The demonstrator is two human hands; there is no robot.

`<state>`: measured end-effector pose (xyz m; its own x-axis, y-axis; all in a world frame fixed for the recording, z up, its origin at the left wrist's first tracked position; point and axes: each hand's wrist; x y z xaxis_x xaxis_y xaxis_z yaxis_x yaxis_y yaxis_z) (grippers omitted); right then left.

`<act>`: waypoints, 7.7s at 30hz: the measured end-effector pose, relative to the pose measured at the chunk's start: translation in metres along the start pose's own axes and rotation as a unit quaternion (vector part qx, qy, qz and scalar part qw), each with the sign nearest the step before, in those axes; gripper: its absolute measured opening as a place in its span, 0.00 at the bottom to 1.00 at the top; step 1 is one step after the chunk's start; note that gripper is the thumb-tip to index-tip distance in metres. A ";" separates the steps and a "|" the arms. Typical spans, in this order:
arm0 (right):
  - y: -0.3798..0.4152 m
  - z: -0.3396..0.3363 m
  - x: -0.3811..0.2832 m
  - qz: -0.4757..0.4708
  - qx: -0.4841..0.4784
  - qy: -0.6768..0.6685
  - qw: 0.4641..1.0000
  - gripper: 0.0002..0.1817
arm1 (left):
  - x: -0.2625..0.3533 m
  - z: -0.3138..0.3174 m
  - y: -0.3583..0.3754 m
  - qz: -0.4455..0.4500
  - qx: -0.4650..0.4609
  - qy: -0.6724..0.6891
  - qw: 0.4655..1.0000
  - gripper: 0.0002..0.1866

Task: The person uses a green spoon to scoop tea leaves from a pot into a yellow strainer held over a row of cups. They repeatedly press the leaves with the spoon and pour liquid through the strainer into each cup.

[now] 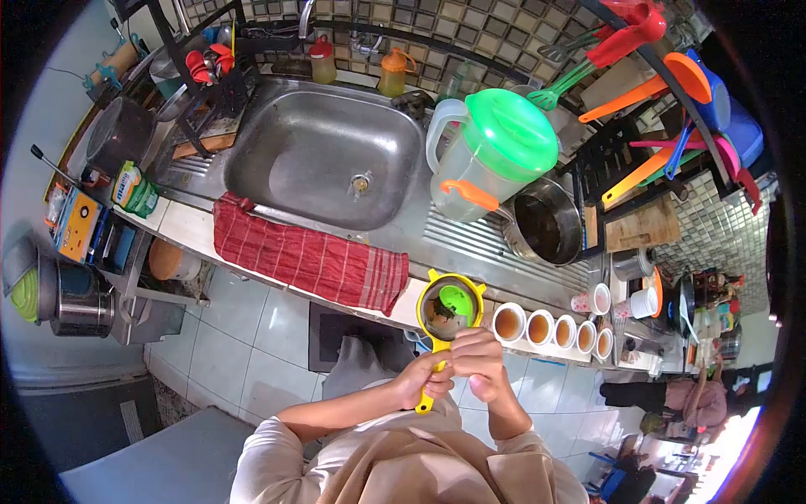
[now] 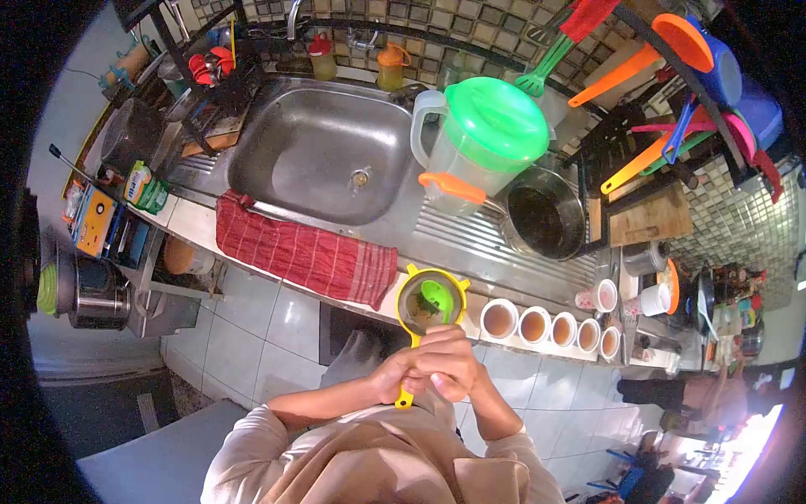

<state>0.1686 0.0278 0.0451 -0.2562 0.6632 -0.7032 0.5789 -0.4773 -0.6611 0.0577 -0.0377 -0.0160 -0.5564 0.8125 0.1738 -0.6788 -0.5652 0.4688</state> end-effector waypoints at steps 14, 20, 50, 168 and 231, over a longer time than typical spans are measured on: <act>-0.006 -0.013 0.013 0.094 0.002 -0.150 0.984 0.21 | 0.008 0.007 0.003 -0.024 -0.013 0.015 0.999 0.20; -0.006 -0.022 0.017 0.126 0.015 -0.218 0.968 0.22 | 0.006 0.004 -0.001 -0.025 -0.033 0.030 0.999 0.15; 0.001 -0.003 0.009 0.070 0.091 -0.057 0.992 0.26 | -0.007 -0.002 0.007 0.093 0.028 -0.050 0.994 0.15; 0.012 0.009 0.007 0.003 0.068 0.013 0.998 0.13 | 0.014 -0.008 0.018 -0.040 -0.001 -0.020 0.999 0.19; 0.009 0.017 0.011 -0.031 0.079 0.093 0.992 0.16 | 0.013 -0.006 0.017 -0.027 0.023 0.018 0.999 0.12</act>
<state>0.1578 0.0210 0.0270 -0.1313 0.7825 -0.6086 0.4336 -0.5068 -0.7451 0.0359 -0.0375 -0.0112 -0.5373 0.8352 0.1174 -0.6855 -0.5136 0.5161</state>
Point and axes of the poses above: each hand's wrist, its own y-axis away from the middle knuckle, its own z-axis out of the palm, x = y × z, and after that the axes turned 2 degrees about x, right-handed
